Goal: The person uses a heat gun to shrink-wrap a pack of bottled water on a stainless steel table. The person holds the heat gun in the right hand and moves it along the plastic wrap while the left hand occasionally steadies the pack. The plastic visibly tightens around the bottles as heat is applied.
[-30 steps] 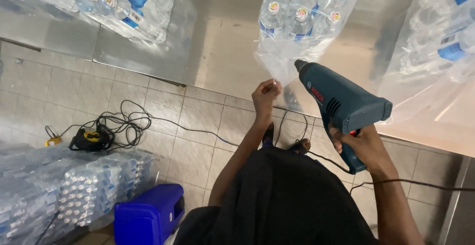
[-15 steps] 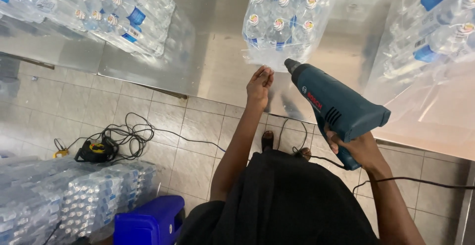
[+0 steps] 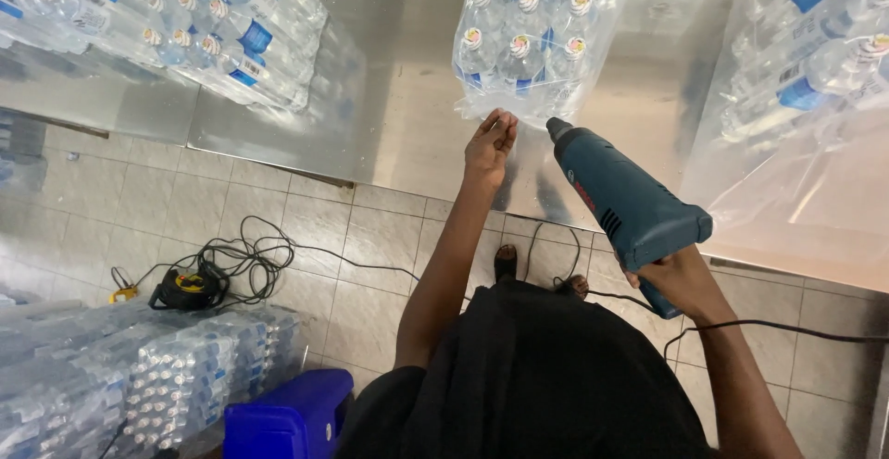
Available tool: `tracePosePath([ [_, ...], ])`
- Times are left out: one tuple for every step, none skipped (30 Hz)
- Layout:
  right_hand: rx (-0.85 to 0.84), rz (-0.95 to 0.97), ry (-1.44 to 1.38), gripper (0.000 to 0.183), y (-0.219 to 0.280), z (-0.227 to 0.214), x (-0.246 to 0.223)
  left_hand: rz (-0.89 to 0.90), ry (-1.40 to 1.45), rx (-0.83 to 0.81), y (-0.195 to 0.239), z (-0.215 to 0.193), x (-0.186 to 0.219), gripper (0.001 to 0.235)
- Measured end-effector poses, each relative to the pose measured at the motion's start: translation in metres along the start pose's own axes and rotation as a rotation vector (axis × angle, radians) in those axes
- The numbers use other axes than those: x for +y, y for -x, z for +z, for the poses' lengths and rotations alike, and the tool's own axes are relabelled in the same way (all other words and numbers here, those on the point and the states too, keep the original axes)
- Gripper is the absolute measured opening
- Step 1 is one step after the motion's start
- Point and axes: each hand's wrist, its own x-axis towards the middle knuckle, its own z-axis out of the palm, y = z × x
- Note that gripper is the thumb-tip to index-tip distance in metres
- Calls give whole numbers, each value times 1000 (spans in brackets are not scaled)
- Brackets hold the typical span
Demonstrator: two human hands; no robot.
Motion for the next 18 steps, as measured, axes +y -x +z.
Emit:
tracePosePath([
  [16,-2,-8,26,1,1,-1,-19,8,-5,-3,0,1,31],
  [20,1,-10,26,2,2,-3,-25,4,-6,-10,0,-1,31],
  [35,0,-16,26,2,3,-5,-33,18,-13,-17,-1,-2,31],
  [51,0,-23,26,3,4,-7,-42,30,-19,-24,-2,-4,31],
  [56,5,-27,26,3,6,-10,-48,26,-21,-31,-1,-4,31],
  [72,6,-33,26,4,9,-13,-67,37,-27,-38,0,-4,30],
  [88,7,-38,26,4,12,-16,-86,48,-33,-45,0,-4,29],
  [93,11,-40,26,6,14,-18,-92,45,-35,-48,3,-4,29],
  [109,11,-46,26,6,17,-20,-100,49,-41,-52,5,-4,28],
  [124,13,-51,26,8,20,-22,-109,52,-45,-55,6,-5,27],
  [129,20,-53,26,9,23,-25,-118,48,-45,-52,10,-3,27],
  [147,24,-60,26,11,27,-27,-114,61,-52,-49,14,-1,26],
  [164,28,-66,26,12,30,-29,-111,73,-58,-46,19,1,25],
  [170,38,-69,26,13,33,-32,-122,69,-56,-25,30,15,25],
  [185,44,-75,26,14,37,-34,-133,78,-90,-4,42,29,23],
  [203,48,-82,27,15,40,-36,-143,86,-126,15,55,44,23],
  [211,57,-87,27,16,43,-37,-154,80,-126,24,51,55,23],
  [233,61,-97,27,17,47,-38,-191,40,-222,33,49,67,31],
])
